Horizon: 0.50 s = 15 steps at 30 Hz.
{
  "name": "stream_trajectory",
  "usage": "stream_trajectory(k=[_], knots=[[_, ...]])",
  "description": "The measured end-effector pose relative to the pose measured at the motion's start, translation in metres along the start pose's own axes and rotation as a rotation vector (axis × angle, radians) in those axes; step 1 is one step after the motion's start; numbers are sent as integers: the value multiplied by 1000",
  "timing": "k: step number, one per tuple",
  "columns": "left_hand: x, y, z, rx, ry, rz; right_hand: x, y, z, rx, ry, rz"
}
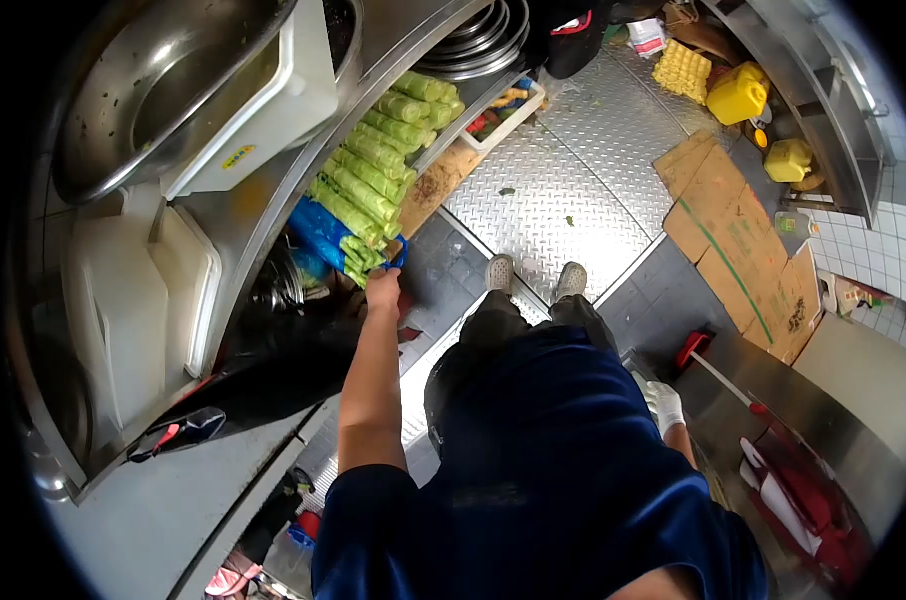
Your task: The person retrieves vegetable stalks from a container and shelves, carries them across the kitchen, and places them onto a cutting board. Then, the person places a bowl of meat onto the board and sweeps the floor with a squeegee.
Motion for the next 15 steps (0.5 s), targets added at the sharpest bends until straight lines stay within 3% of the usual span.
stream_trajectory(k=[6, 9, 11, 13, 15], knots=[[56, 32, 41, -235, -206, 174, 42, 80, -6, 27, 72, -7], [-23, 5, 18, -309, -376, 338, 76, 81, -24, -25, 39, -125], [-49, -3, 36, -389, -348, 320, 83, 79, -22, -10, 3, -177], [-46, 0, 83, -481, -337, 467, 105, 56, -20, -1, -3, -308], [-29, 2, 131, -555, -222, 365, 116, 41, 5, 44, 3, -394]])
Point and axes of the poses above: each hand's wrist, its own z-axis towards the middle knuckle, its own y-axis out of the back of the hand, x = y × z, the point moved 5 cm from there along z, towards the middle knuckle, and after that the axes turned 12 degrees about x, right-handed, at the moved point
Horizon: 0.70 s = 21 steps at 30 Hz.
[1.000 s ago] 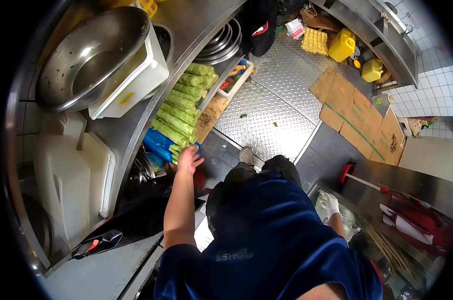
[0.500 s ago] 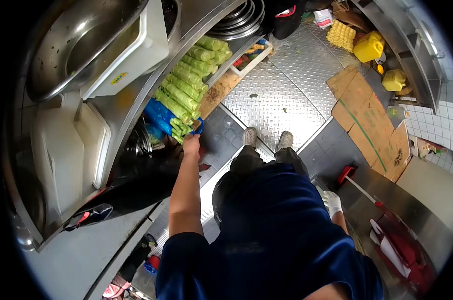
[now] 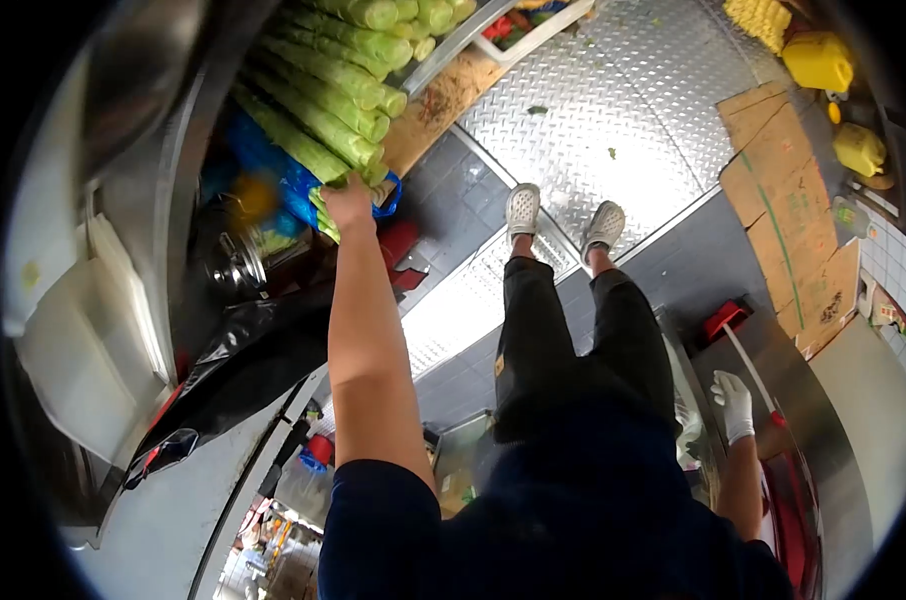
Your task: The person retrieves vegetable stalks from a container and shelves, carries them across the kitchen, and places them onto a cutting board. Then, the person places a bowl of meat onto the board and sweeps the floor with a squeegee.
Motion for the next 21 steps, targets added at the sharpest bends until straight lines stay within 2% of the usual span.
stream_trajectory(k=[3, 5, 7, 10, 12, 13, 14, 15, 16, 17, 18, 19, 20, 21], knots=[[-10, -14, 2, -70, 136, -87, 57, -31, 38, 49, 115, -37], [9, -15, 16, -42, 108, -228, 99, -56, 62, 83, 201, -138], [-21, -2, -13, 43, 179, -465, 145, -79, 80, 119, 350, -290], [-16, 29, -21, 386, 141, -1126, 230, -128, 79, 156, 660, -454], [-43, 48, -60, 564, -85, -1462, 272, -168, 86, 258, 803, -444], [-43, 54, -80, 599, -84, -1571, 298, -194, 81, 357, 842, -403], [-48, 53, -111, 524, -31, -1576, 325, -222, 72, 456, 880, -362], [-37, 47, -139, 617, -6, -1572, 345, -251, 62, 551, 824, -372], [-42, 44, -175, 717, -43, -1414, 362, -280, 54, 642, 768, -381], [-27, 36, -205, 722, -78, -1264, 378, -307, 46, 732, 817, -425], [-44, 32, -245, 714, -67, -1167, 387, -334, 39, 825, 861, -469], [-18, 21, -282, 773, 15, -1082, 389, -358, 34, 975, 722, -308], [7, 13, -319, 799, 200, -916, 389, -379, 29, 1115, 574, -145], [-3, 13, -351, 876, 229, -904, 379, -397, 27, 1211, 514, 9]])
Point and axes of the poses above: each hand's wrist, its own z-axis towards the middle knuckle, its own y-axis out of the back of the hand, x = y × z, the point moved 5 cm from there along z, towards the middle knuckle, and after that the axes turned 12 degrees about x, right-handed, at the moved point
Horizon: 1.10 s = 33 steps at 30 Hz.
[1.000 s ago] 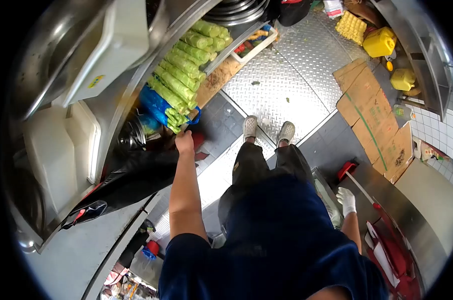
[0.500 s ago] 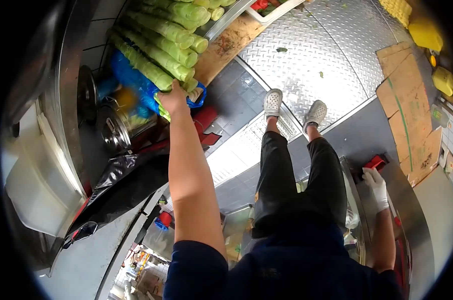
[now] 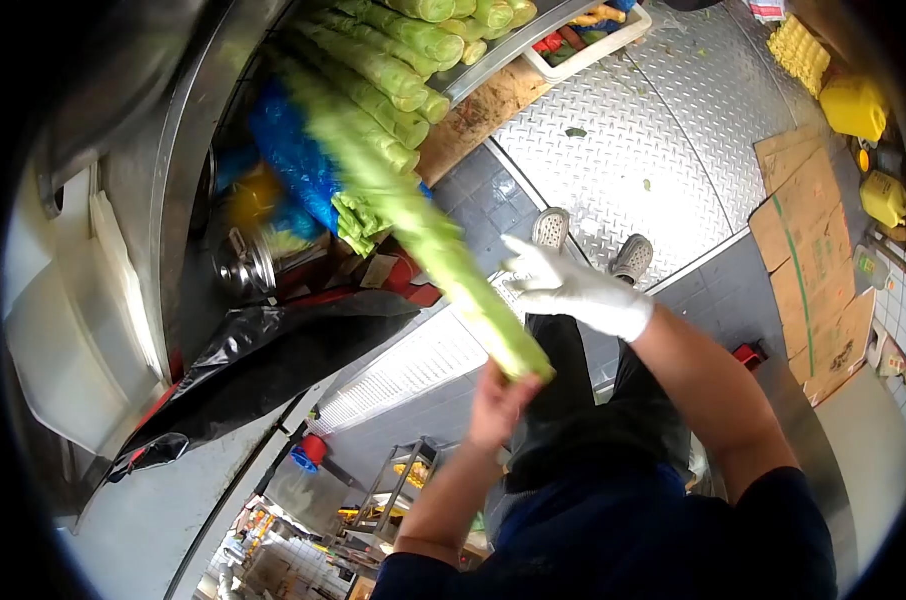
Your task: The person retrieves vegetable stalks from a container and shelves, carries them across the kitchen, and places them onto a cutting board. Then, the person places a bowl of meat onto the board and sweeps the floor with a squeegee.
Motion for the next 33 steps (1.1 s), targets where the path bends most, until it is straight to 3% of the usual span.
stream_trajectory(k=[1, 2, 3, 5, 6, 7, 8, 10, 11, 12, 15, 18, 21, 23, 26, 27, 29, 32, 33], knots=[[0, -16, -6, 177, 56, 241, -11, -10, 7, 49, 42, 166], [3, -14, -4, 330, 74, 319, -10, -12, 7, 7, 15, 103], [8, -5, -2, 484, 93, 397, -32, -2, 0, -38, -142, 172], [4, 49, 24, 177, 89, 238, -23, -1, -27, 0, -261, 98], [-37, 57, 48, -211, 27, 449, -29, 2, -37, 24, -244, 138], [-85, 62, 78, -361, -131, 769, -38, 1, -49, 42, -234, 194], [-100, 91, 113, -404, -301, 758, -34, 0, -62, 41, -227, 260], [-148, 107, 179, -394, -451, 592, -35, 6, -75, 54, -201, 292], [-160, 123, 206, -514, -420, 735, -34, 8, -81, 54, -203, 289], [-188, 109, 213, -652, -356, 1376, -37, 13, -86, 32, -207, 311], [-210, 92, 245, -654, -75, 1546, -43, 28, -98, -33, -131, 396], [-213, 112, 265, -683, -24, 1565, -37, 32, -100, -81, -83, 356], [-208, 160, 278, -703, -259, 1360, -19, 25, -94, -97, 50, 394], [-200, 216, 296, -442, -566, 435, -14, 25, -92, -103, 145, 432], [-215, 203, 224, -148, -344, -235, -15, 27, -90, -90, 227, 423], [-215, 192, 199, -81, -383, -387, -9, 27, -86, -92, 258, 435], [-190, 161, 156, -55, -475, -496, 5, 20, -74, -92, 312, 464], [-132, 104, 82, -90, -453, -316, 9, 15, -52, -40, 353, 564], [-111, 90, 57, 30, -439, -269, 9, 13, -46, -28, 368, 600]])
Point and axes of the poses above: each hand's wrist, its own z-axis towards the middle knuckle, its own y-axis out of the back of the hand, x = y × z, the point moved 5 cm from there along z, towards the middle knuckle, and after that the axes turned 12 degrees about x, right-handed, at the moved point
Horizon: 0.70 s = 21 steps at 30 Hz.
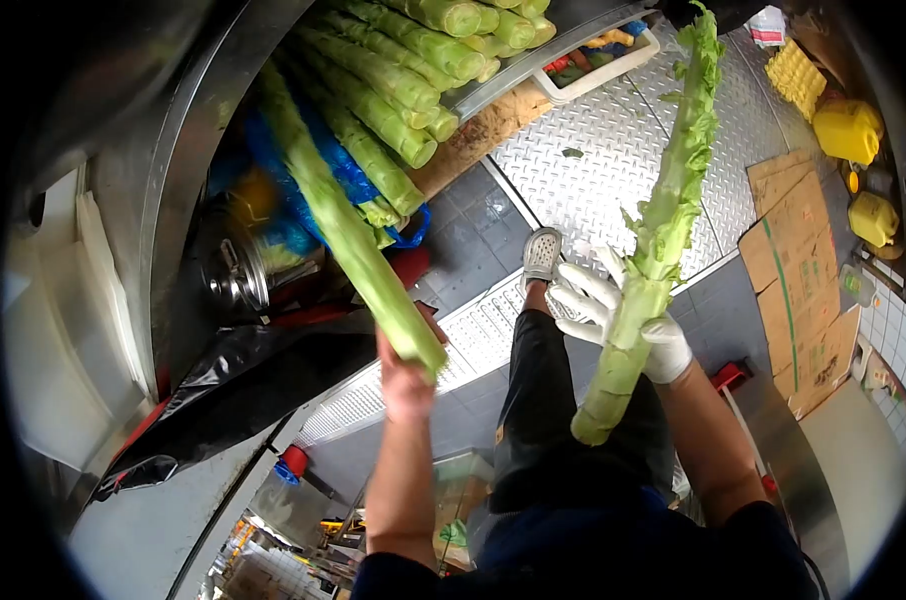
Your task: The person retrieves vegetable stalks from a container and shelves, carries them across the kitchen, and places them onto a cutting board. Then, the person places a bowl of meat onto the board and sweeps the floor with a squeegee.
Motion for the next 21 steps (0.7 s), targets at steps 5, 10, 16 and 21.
stream_trajectory(k=[5, 10, 16, 21], knots=[[50, -54, -118, 83, 392, 131, -19, -9, 15, 50, 6, 96], [50, -94, -107, 533, 588, 543, -19, -12, 6, -101, -18, 191], [68, -111, -74, 858, 515, 816, 1, 7, -10, 197, 197, 399], [61, 2, 73, -213, 6, 855, 44, -8, -25, -8, 373, 213]])
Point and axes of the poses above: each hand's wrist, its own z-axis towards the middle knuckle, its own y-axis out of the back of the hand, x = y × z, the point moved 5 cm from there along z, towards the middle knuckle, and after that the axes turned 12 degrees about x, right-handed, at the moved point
